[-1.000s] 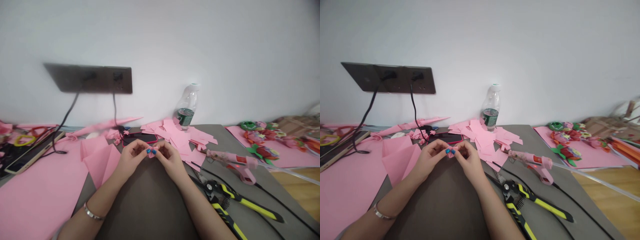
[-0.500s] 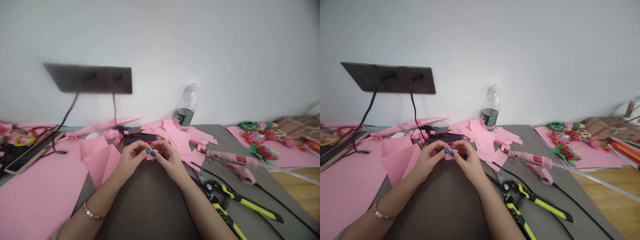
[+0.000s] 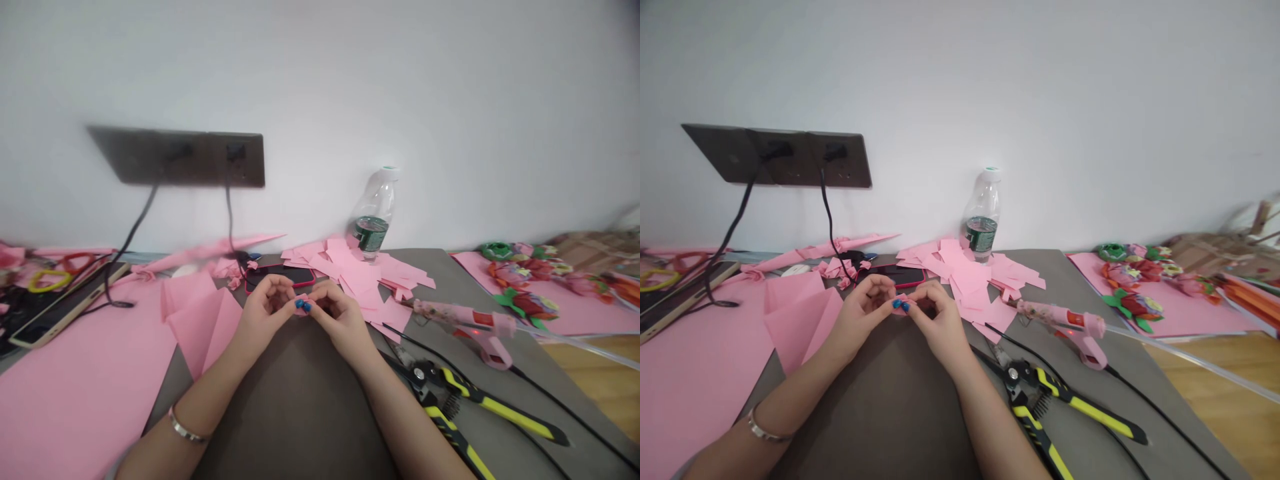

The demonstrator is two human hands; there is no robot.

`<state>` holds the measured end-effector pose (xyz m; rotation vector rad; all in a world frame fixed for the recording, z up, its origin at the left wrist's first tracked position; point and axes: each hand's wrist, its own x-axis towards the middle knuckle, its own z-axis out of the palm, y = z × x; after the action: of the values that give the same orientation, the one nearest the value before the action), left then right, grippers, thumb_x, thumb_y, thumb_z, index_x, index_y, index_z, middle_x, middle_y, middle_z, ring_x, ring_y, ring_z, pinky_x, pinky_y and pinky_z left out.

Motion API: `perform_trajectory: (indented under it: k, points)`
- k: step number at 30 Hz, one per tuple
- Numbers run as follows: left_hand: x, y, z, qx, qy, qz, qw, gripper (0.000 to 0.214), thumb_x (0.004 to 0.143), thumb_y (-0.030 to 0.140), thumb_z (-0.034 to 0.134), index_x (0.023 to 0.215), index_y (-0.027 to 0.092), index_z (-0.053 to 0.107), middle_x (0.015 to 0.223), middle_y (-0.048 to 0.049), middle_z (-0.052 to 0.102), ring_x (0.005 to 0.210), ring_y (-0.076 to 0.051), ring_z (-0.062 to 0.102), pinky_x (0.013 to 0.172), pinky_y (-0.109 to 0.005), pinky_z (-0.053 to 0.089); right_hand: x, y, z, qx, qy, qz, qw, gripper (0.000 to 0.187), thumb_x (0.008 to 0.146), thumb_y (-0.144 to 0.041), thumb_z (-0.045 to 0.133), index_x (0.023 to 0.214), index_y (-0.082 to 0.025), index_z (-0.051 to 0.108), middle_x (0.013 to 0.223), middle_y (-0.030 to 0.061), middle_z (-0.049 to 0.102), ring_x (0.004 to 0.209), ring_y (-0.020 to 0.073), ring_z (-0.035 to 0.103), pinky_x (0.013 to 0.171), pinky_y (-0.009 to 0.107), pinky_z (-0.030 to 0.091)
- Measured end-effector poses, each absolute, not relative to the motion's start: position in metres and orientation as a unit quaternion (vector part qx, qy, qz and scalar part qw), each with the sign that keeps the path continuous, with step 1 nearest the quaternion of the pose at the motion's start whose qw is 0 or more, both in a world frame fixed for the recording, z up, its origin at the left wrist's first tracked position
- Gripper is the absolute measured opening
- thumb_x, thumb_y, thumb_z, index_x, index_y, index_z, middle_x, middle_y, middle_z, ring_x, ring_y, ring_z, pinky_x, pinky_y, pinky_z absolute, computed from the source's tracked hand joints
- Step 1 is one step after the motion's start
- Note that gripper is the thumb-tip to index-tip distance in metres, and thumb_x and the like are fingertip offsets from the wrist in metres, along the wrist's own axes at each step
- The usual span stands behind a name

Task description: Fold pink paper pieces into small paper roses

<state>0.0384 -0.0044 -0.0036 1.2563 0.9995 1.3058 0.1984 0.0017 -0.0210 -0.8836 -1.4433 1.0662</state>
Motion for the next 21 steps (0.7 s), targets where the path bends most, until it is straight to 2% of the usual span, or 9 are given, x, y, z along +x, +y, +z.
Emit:
perform_trajectory:
  k: [4,6,12,21]
  points:
    - [0.0387,-0.0031,-0.0043,0.507,0.419,0.568,0.495,0.025,0.074,0.025,0.074,0.092,0.019,0.058,0.085,0.0002,0.061,0.078,-0.013,0.058,0.072,-0.024,0.048,0.1991,0.0015,-0.0207,-0.395,-0.582,0.468,0.535,0.024,0.081,-0.042,0.071,0.077,-0.019,0.064,0.067,-0.0015,0.053,0.060,0.0131,0.045,0.056,0.026,0.034]
    - [0.0379,-0.0020,-0.0060,0.502,0.428,0.569,0.491,0.025,0.073,0.025,0.075,0.092,0.019,0.059,0.088,-0.0007,0.061,0.082,-0.014,0.059,0.075,-0.025,0.048,0.1993,0.0015,-0.0199,-0.394,-0.557,0.492,0.540,0.027,0.079,-0.045,0.072,0.076,-0.019,0.063,0.063,-0.0027,0.053,0.058,0.0128,0.045,0.055,0.026,0.034]
    - [0.0361,-0.0013,-0.0069,0.508,0.442,0.527,0.518,0.022,0.072,0.024,0.076,0.089,0.017,0.064,0.082,-0.0009,0.064,0.077,-0.013,0.060,0.073,-0.025,0.050,0.1980,0.0013,-0.0161,-0.376,-0.539,0.516,0.549,0.028,0.079,-0.045,0.073,0.076,-0.019,0.064,0.068,0.0009,0.064,0.067,0.0163,0.058,0.064,0.028,0.043]
    - [0.0355,-0.0023,-0.0070,0.472,0.409,0.548,0.557,0.029,0.071,0.023,0.078,0.095,0.017,0.064,0.080,-0.0005,0.069,0.076,-0.013,0.064,0.073,-0.023,0.049,0.1987,0.0028,-0.0167,-0.364,-0.557,0.500,0.555,0.025,0.080,-0.043,0.071,0.077,-0.019,0.067,0.075,0.0024,0.063,0.072,0.0170,0.060,0.067,0.029,0.046]
